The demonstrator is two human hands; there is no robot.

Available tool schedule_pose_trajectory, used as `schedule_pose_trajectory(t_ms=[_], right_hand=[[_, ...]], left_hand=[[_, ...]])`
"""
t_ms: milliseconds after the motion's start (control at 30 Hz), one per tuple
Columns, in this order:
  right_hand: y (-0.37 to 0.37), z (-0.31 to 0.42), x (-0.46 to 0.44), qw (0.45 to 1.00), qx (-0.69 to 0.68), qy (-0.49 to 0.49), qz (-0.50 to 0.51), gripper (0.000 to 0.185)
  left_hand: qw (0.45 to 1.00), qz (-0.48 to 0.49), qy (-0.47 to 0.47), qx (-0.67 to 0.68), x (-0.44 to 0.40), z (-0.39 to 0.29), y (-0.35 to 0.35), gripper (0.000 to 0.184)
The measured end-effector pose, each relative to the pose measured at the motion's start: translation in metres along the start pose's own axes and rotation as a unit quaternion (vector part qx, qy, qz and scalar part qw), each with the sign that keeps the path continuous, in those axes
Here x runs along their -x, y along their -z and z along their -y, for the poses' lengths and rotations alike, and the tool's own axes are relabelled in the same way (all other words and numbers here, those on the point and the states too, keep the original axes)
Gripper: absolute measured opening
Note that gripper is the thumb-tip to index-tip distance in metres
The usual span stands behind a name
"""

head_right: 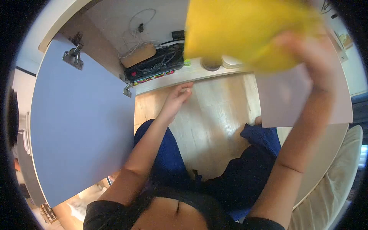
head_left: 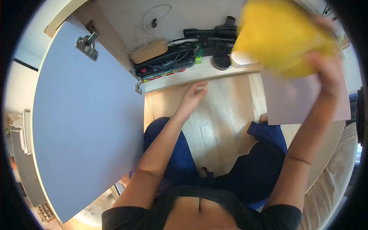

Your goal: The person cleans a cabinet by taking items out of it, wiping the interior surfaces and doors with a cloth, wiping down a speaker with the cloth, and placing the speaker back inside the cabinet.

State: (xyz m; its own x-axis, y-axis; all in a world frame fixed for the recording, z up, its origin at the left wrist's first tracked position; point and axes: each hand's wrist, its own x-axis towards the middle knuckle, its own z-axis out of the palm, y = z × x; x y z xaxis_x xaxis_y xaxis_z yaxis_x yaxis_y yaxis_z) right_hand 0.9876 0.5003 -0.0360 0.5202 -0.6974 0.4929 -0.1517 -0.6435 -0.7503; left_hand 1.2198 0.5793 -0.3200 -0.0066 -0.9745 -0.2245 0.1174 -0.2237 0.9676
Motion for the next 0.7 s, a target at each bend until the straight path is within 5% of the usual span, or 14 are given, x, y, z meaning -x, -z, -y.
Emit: schedule_pose_trajectory(t_ms=[67, 100, 133, 367, 400, 500, 600, 667, 700], right_hand=[[0.021, 0.025, -0.013, 0.97, 0.135, 0.107, -0.174, 0.051], [0.024, 0.031, -0.023, 0.947, 0.2, 0.143, -0.208, 0.05], [0.025, 0.033, -0.038, 0.928, 0.248, 0.171, -0.219, 0.049], [0.001, 0.0, -0.145, 0.876, 0.36, 0.29, -0.135, 0.042], [-0.03, 0.016, -0.137, 0.92, 0.362, 0.072, -0.131, 0.039], [-0.032, -0.022, -0.14, 0.863, 0.439, 0.212, -0.136, 0.04], [-0.064, -0.027, -0.099, 0.705, 0.551, 0.302, -0.329, 0.04], [-0.111, -0.049, -0.077, 0.721, 0.456, 0.365, -0.374, 0.041], [-0.155, -0.064, -0.064, 0.824, 0.346, 0.319, -0.317, 0.04]], left_hand=[[1.0, -0.027, 0.012, 0.006, -0.011, 0.002, -0.001, 0.031], [0.993, -0.082, -0.07, -0.052, -0.018, 0.004, 0.0, 0.028], [0.973, -0.135, -0.151, -0.11, -0.023, 0.004, 0.001, 0.025], [0.973, -0.189, -0.122, -0.041, -0.032, -0.007, 0.039, 0.02], [0.969, -0.207, -0.124, -0.043, -0.033, -0.009, 0.047, 0.021], [0.956, -0.262, -0.131, -0.025, -0.041, -0.013, 0.064, 0.025], [0.936, -0.318, -0.142, 0.044, -0.039, -0.021, 0.069, 0.035], [0.917, -0.35, -0.149, 0.122, -0.042, -0.017, 0.071, 0.038], [0.911, -0.366, -0.148, 0.118, -0.037, -0.021, 0.069, 0.04]])
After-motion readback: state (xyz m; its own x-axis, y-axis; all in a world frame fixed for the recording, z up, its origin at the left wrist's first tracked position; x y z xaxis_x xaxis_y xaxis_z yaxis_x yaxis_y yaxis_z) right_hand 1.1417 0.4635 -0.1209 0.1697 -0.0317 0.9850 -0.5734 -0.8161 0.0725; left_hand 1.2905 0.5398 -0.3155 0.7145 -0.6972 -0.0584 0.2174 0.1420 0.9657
